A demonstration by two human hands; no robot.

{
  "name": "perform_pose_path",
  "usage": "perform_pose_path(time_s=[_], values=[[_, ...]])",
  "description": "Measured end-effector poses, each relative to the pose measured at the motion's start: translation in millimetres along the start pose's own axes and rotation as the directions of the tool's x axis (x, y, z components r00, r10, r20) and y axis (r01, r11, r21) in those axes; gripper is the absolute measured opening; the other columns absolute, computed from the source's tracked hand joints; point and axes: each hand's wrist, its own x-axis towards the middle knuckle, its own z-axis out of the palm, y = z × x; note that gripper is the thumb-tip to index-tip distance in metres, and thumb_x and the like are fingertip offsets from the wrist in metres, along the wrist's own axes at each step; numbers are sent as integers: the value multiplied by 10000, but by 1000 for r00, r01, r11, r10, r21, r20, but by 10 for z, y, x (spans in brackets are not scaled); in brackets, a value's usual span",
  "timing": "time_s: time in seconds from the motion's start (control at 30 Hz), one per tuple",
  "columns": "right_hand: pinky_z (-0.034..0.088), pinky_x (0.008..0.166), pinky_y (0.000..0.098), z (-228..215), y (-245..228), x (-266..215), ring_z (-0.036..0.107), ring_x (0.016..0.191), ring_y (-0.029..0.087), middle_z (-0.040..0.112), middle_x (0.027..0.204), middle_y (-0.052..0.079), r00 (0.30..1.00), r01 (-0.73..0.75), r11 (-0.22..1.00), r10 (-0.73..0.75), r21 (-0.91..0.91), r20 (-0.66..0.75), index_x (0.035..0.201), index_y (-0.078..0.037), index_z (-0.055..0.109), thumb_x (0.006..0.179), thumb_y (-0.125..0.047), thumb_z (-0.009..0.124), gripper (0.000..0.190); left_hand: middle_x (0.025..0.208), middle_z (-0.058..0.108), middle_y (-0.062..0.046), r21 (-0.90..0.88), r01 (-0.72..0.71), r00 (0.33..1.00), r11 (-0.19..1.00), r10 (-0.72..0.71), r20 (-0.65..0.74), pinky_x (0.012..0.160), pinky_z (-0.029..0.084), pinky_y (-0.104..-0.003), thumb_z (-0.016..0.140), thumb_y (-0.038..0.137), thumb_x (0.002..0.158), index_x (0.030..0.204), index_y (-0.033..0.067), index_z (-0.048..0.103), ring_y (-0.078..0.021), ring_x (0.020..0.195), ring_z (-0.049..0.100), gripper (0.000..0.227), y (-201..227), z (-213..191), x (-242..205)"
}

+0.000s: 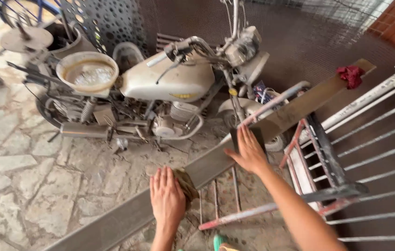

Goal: Sanding a long metal beam with sandpaper and wiping it down with a cloth in an outdoor workshop.

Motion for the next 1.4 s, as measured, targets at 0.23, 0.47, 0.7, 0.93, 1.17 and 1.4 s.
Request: perform_pose_path(time_s=[0.23, 0.47, 0.7, 0.93, 1.17, 1.4], values=[[269, 1149, 461, -331, -1425, -529, 303, 1408, 389, 221, 1562, 315, 910, 415, 713, -310, -565, 276, 1488, 137, 147, 900, -842, 50, 1146, 1515, 551, -113, -13, 21, 997, 1000, -22, -77, 1277, 236, -453, 397, 296, 1035, 1458, 39, 537, -284, 1479, 415, 514, -26, 41, -24], [49, 1213, 428, -529, -566, -265, 37, 1485, 332, -39, 1613, 234, 988, 68, 995, -56, -73, 146, 1506, 53, -13, 748, -900, 96, 1222, 1531, 542, -86, 13, 135, 990, 991, -134, -46, 1282, 224, -436, 401, 358, 1030, 1477, 69, 528, -262, 1493, 408, 547, 78, -4, -6], [100, 1183, 447, -344, -543, -812, 138, 1470, 311, 107, 1617, 193, 900, 409, 894, -429, 185, 79, 1529, 8, 112, 794, -874, 317, 1167, 1450, 630, -64, 26, 139, 972, 990, -131, -198, 1247, 311, -430, 493, 279, 1016, 1393, 81, 637, -262, 1450, 475, 449, 133, -8, -12], [137, 1195, 448, -249, -250, -260, 175, 1458, 378, 142, 1567, 316, 969, 243, 957, -246, -157, 2, 1468, 134, 172, 845, -855, 310, 1177, 1446, 632, -91, 65, 168, 970, 984, -154, -186, 1231, 331, -441, 495, 271, 1034, 1408, 56, 627, -281, 1454, 472, 451, 192, -58, -12], [29, 1201, 433, -16, 364, -371, 33, 1497, 330, -6, 1625, 209, 948, 318, 947, -316, 53, -43, 1534, 27, 28, 783, -858, 116, 1165, 1437, 637, -93, 64, 166, 964, 984, -148, -220, 1219, 354, -439, 518, 264, 1030, 1375, 48, 648, -280, 1442, 487, 427, 212, -92, -6], [109, 1190, 473, -354, -720, -456, 155, 1440, 418, 136, 1568, 326, 834, 548, 803, -505, -235, 220, 1456, 145, 153, 816, -903, -153, 1265, 1471, 611, -95, 4, 223, 961, 975, -220, -167, 1251, 295, -433, 506, 286, 1027, 1420, 37, 610, -264, 1480, 433, 476, 275, -124, -22]])
